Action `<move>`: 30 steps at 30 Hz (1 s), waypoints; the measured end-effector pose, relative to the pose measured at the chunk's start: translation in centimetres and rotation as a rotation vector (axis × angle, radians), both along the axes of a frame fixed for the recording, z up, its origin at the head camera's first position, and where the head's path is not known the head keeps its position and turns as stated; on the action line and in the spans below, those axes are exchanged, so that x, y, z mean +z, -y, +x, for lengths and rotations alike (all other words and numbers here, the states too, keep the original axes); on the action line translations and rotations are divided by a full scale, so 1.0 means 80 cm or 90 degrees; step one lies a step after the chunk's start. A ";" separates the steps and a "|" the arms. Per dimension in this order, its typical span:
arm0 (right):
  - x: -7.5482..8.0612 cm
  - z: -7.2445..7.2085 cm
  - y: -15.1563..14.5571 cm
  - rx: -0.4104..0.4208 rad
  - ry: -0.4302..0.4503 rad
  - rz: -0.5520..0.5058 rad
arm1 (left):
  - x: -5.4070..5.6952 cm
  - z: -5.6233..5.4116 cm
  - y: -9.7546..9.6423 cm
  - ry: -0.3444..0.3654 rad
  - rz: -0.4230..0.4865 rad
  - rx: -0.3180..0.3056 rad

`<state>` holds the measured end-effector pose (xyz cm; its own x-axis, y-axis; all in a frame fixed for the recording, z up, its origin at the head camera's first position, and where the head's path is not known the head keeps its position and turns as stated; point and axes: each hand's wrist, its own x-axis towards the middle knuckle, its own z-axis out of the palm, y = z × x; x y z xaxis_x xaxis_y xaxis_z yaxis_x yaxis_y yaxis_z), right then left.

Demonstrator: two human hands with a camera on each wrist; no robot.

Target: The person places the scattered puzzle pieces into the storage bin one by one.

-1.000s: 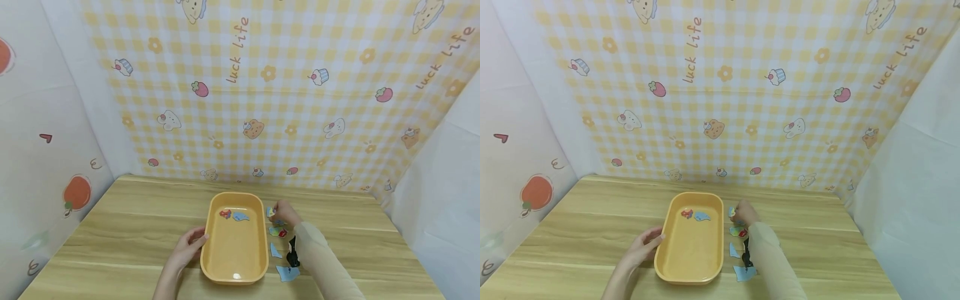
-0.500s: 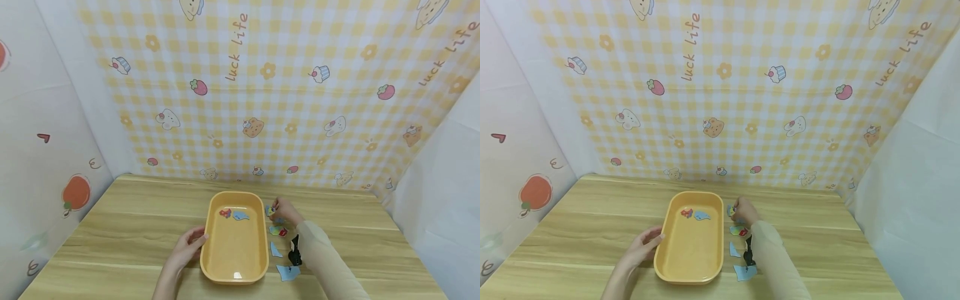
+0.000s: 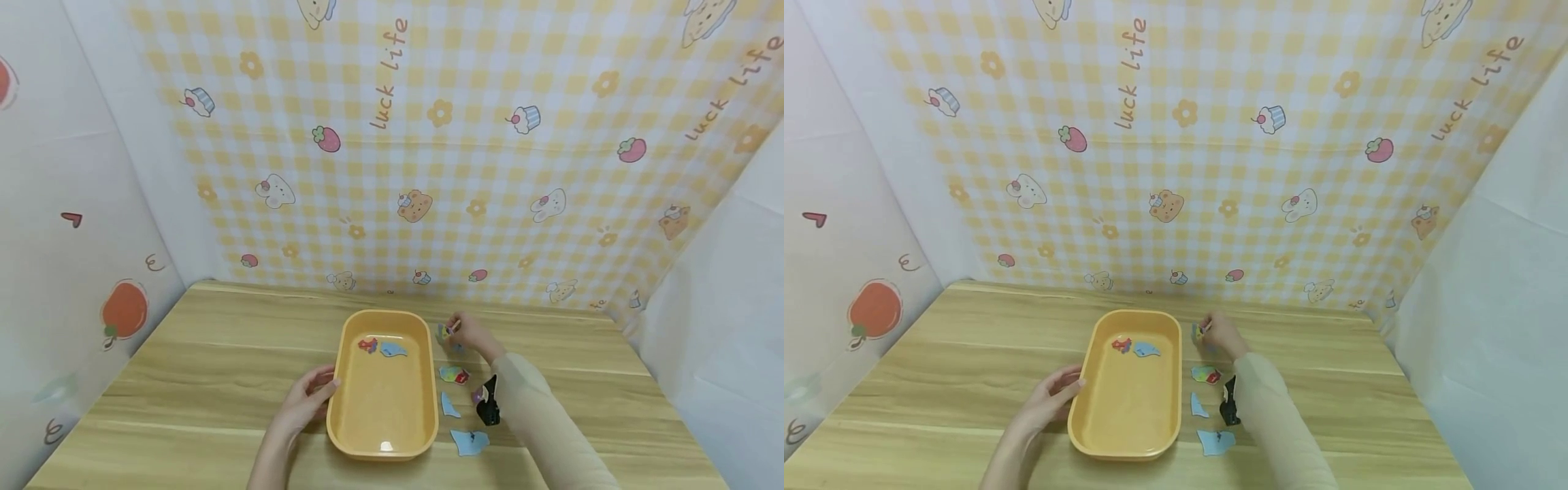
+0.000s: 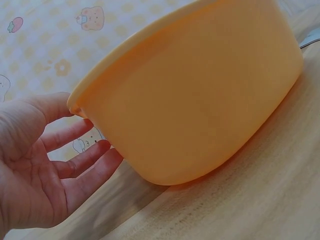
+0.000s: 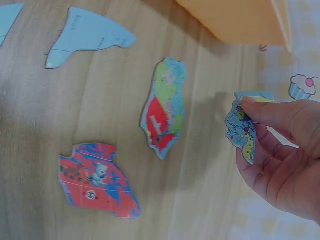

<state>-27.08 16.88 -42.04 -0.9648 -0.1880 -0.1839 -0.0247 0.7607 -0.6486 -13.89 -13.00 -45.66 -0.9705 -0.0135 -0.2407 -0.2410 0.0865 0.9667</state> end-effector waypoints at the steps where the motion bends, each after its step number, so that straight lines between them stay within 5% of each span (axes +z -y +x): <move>1: 0.001 -0.002 0.000 0.002 -0.004 -0.001 | 0.000 0.000 0.000 -0.003 -0.001 0.000; 18: 0.033 -0.005 0.003 0.048 -0.071 -0.030 | -0.002 -0.001 -0.001 -0.006 0.011 -0.002; 30: 0.052 -0.007 0.005 0.053 -0.022 -0.031 | -0.001 0.000 -0.001 -0.005 0.022 -0.007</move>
<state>-27.67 16.46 -37.88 -0.9510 -0.2758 -0.1400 -0.1092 0.7228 -0.6823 -13.89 -12.92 -45.70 -0.9723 0.0045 -0.2338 -0.2332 0.0559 0.9708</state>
